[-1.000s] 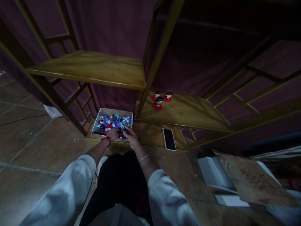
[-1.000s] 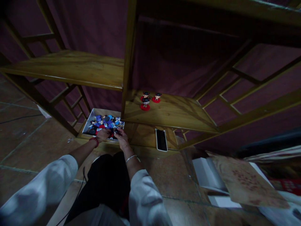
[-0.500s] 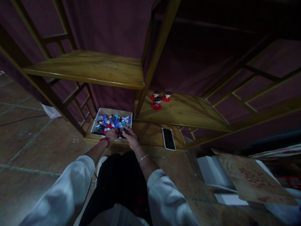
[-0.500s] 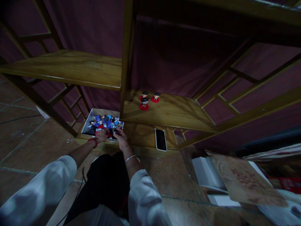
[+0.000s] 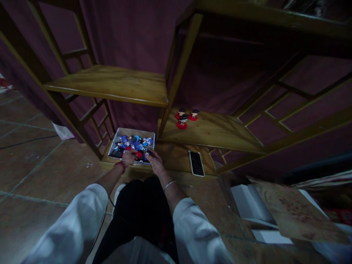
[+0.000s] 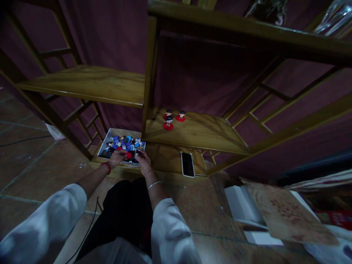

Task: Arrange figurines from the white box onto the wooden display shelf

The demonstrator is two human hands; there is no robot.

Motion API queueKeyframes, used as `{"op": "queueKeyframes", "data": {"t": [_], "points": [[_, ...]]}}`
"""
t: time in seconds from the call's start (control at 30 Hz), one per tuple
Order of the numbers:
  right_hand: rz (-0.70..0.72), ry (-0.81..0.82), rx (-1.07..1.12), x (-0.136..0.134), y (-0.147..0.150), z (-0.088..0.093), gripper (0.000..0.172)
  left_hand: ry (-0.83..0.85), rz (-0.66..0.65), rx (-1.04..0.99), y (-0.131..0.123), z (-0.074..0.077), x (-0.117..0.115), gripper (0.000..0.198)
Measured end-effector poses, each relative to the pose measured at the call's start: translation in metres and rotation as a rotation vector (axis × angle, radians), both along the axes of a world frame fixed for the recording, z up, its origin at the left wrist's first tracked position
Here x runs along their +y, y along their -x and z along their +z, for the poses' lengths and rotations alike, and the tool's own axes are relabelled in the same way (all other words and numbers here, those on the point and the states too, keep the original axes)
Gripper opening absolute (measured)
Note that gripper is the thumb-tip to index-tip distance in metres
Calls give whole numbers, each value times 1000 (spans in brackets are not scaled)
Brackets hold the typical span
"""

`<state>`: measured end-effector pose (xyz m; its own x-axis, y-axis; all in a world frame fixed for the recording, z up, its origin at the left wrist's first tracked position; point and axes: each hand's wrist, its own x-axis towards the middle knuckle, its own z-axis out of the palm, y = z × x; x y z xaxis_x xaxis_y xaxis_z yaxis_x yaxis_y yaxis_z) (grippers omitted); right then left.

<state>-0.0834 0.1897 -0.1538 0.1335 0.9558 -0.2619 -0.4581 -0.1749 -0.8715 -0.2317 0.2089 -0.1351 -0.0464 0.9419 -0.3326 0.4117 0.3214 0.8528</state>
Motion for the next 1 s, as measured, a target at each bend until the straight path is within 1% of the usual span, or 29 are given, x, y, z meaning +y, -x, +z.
{"op": "queueKeyframes", "data": {"t": [0.1,0.17,0.3,0.4,0.5,0.63,0.77,0.87,1.0], "points": [[12,-9,43,-3,-1,5,47,40,135,-249,-4,7,-5,17],[21,0,57,-4,-2,8,47,56,191,-380,-6,12,-8,17],[22,31,84,-6,0,17,44,52,207,-447,-9,17,-15,15],[39,42,85,-10,1,22,42,48,246,-512,-11,16,-19,9],[53,57,61,-14,1,27,41,20,272,-571,-11,16,-24,12],[69,61,54,-20,-1,34,39,-4,257,-639,-12,20,-30,16],[88,45,42,-27,-3,42,36,3,249,-701,-15,27,-37,15],[91,30,28,-30,-5,44,36,14,264,-749,-18,32,-42,13],[77,1,-22,-34,-5,44,36,68,289,-834,-21,35,-49,16]]}}
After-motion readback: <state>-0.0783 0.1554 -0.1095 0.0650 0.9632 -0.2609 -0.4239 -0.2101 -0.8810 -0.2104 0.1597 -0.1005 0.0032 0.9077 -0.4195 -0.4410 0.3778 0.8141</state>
